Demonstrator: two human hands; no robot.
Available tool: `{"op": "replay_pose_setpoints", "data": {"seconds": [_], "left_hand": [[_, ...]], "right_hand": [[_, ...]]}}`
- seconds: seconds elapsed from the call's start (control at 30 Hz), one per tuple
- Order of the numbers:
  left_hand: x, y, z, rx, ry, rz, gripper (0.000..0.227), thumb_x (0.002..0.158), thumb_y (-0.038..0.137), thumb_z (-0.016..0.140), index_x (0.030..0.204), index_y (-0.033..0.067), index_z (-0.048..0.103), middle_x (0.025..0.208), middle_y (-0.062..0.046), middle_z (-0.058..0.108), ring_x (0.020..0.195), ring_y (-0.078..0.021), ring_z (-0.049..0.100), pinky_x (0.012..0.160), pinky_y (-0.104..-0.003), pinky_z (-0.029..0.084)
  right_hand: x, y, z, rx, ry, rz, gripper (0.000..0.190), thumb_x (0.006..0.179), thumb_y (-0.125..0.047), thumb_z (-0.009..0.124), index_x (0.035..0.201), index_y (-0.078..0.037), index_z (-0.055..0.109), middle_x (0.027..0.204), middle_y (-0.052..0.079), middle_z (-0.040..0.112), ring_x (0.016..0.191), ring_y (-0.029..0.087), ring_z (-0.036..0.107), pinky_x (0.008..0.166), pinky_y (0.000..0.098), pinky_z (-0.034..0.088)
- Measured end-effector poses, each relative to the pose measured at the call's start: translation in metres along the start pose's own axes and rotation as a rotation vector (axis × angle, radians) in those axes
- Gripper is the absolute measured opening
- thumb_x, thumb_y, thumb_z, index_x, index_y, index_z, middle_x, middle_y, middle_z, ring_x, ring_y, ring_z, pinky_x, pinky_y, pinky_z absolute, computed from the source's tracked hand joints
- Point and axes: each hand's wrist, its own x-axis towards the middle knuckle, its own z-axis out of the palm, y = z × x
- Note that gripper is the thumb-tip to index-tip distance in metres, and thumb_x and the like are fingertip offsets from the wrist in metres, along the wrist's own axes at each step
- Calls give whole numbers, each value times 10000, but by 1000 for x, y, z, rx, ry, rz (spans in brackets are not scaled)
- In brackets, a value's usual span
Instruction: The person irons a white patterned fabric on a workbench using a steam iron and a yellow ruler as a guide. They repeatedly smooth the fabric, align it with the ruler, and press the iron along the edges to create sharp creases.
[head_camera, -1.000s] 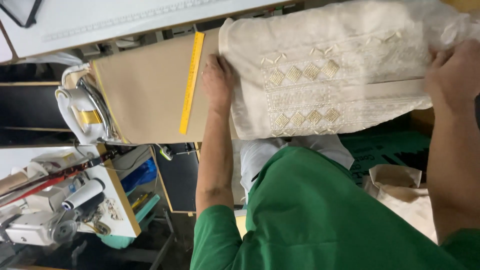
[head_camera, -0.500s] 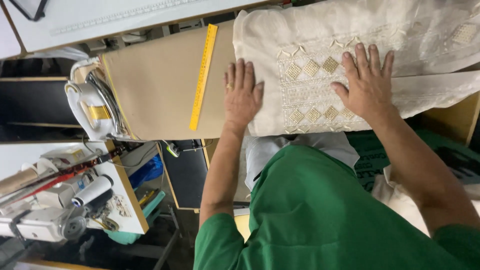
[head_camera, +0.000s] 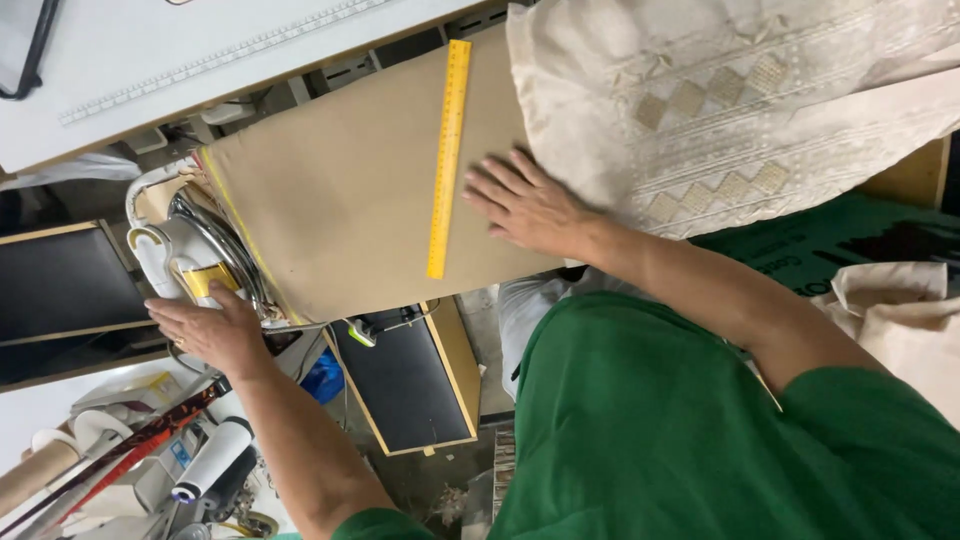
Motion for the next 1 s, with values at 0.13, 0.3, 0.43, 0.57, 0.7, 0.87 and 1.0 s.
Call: {"op": "replay_pose_setpoints", "data": {"seconds": [0.13,0.3,0.43,0.57,0.7,0.87,1.0], "left_hand": [[24,-20,7,-81,43,133,690,1138,300,521,1530,-171,203,1523,-438,403,1394,-574,440,1149,-585,389],[47,-4,-30,-192,-169,-136,223,1019,179,606,1222,90,582,1114,-162,750,995,-369,713,866,-527,574],[29,-4,-59,-150,-243,-144,265,1020,264,768,1169,122,601,1103,-100,739,999,-290,693,869,-505,562],[-31,9,-109,-244,-188,-14,215,897,250,620,1007,80,548,856,-51,578,745,-252,508,676,-430,457],[-126,71,-142,-597,-331,-209,128,1051,251,685,1077,209,568,855,73,555,758,-70,459,677,-243,370],[-257,166,-136,-809,-396,-153,136,951,142,687,1044,147,588,877,58,559,814,-64,457,725,-240,386],[-327,237,-121,-784,-490,-177,169,927,229,752,911,131,616,743,32,614,668,-89,501,575,-264,416]], "right_hand": [[45,-27,21,-91,-10,18,743,1019,-632,469,1612,-186,419,1675,34,392,1531,280,340,1279,546,167],[76,-38,24,110,-96,6,726,1027,-583,456,1628,-187,367,1679,52,365,1540,295,312,1280,567,88],[42,32,-33,144,-34,-19,540,1031,-352,602,1483,-61,554,1565,198,513,1428,391,481,1202,618,323],[-22,106,-24,153,70,163,612,998,-356,679,1472,9,548,1517,273,484,1392,474,446,1172,648,276],[-44,144,-21,72,100,94,693,1014,-408,813,1524,22,624,1588,301,506,1474,480,389,1189,643,259],[-42,160,-13,73,180,59,640,1021,-452,803,1472,-15,676,1507,228,600,1406,405,466,1185,577,282],[-13,170,-36,161,30,99,623,1087,-414,647,1545,-4,552,1589,230,451,1395,427,417,1088,563,339]]}}
